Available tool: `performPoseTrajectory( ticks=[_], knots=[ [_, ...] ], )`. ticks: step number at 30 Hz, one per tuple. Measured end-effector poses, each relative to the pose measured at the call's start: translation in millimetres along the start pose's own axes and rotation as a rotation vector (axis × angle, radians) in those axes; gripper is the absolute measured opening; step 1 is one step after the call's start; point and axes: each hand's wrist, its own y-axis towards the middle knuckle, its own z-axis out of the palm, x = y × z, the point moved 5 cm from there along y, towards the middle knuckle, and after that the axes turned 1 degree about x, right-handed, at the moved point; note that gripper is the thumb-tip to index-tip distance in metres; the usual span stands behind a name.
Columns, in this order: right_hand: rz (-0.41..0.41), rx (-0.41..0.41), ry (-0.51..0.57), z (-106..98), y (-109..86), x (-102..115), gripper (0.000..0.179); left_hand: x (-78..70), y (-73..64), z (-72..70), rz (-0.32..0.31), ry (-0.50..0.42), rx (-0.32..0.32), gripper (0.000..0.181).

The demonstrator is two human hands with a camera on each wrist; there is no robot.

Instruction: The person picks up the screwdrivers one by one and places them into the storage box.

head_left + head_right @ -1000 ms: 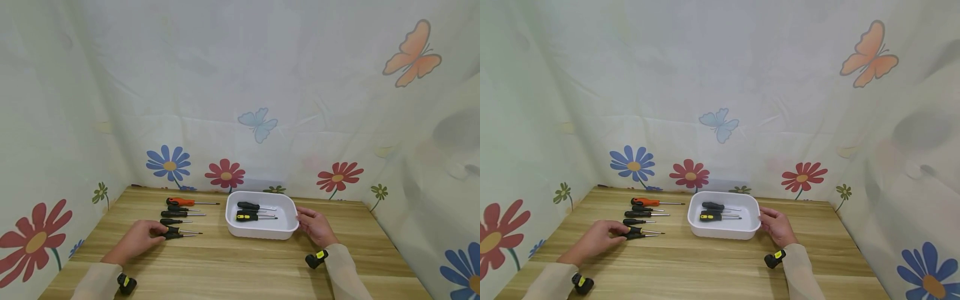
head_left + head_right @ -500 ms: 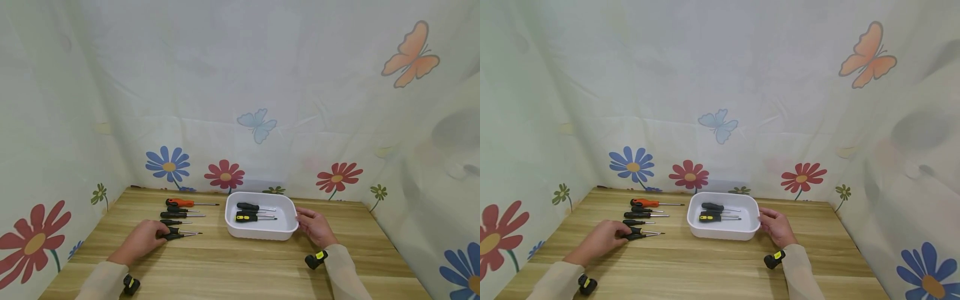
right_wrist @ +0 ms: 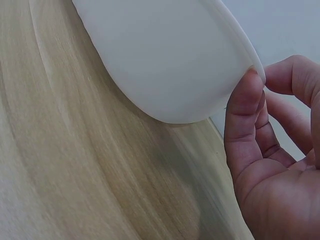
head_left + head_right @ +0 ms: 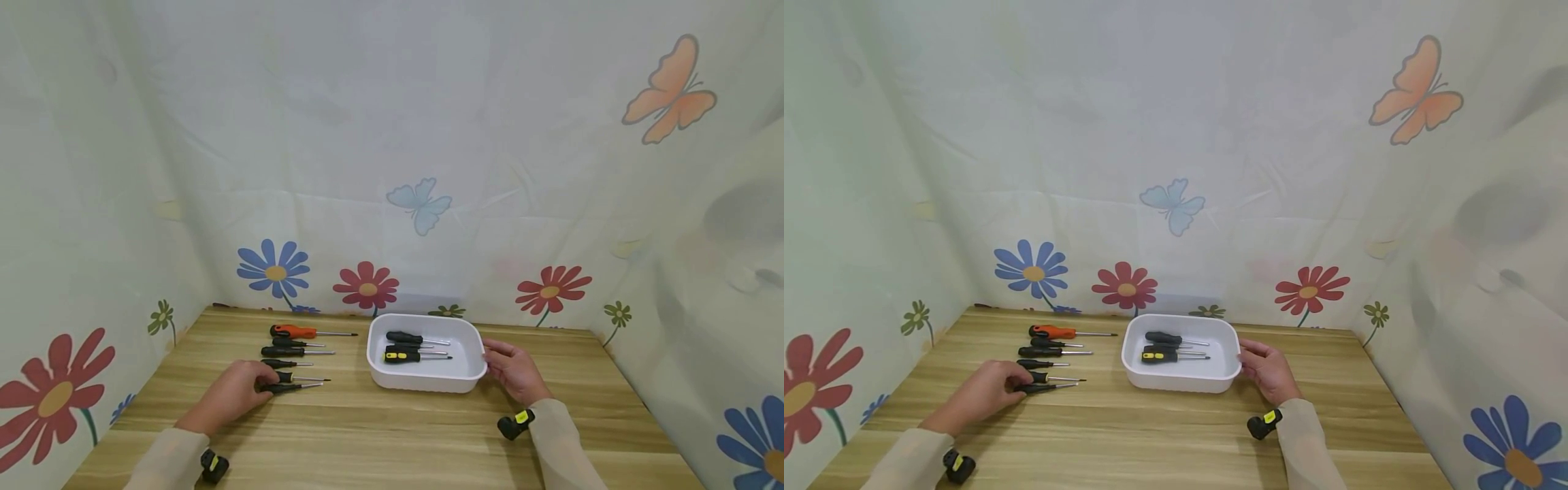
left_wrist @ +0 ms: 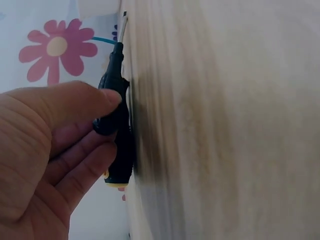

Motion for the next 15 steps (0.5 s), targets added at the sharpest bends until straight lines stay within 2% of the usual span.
performPoseTrajectory(
  ticks=[8, 12, 15],
  knots=[
    [-0.015, 0.011, 0.009, 0.8, -1.1, 1.6, 0.048, 4.4, 1.4, -2.8, 0.002, -0.172, -0.023, 0.019],
    [-0.015, 0.011, 0.007, 0.9, -0.8, 1.2, 0.048, 4.5, 2.1, -4.0, 0.041, -0.257, -0.057, 0.017],
    [-0.019, 0.021, 0.004, 0.9, -0.5, 0.5, 0.049, 5.3, 3.2, -3.7, 0.034, -0.318, -0.083, 0.016]
  ],
)
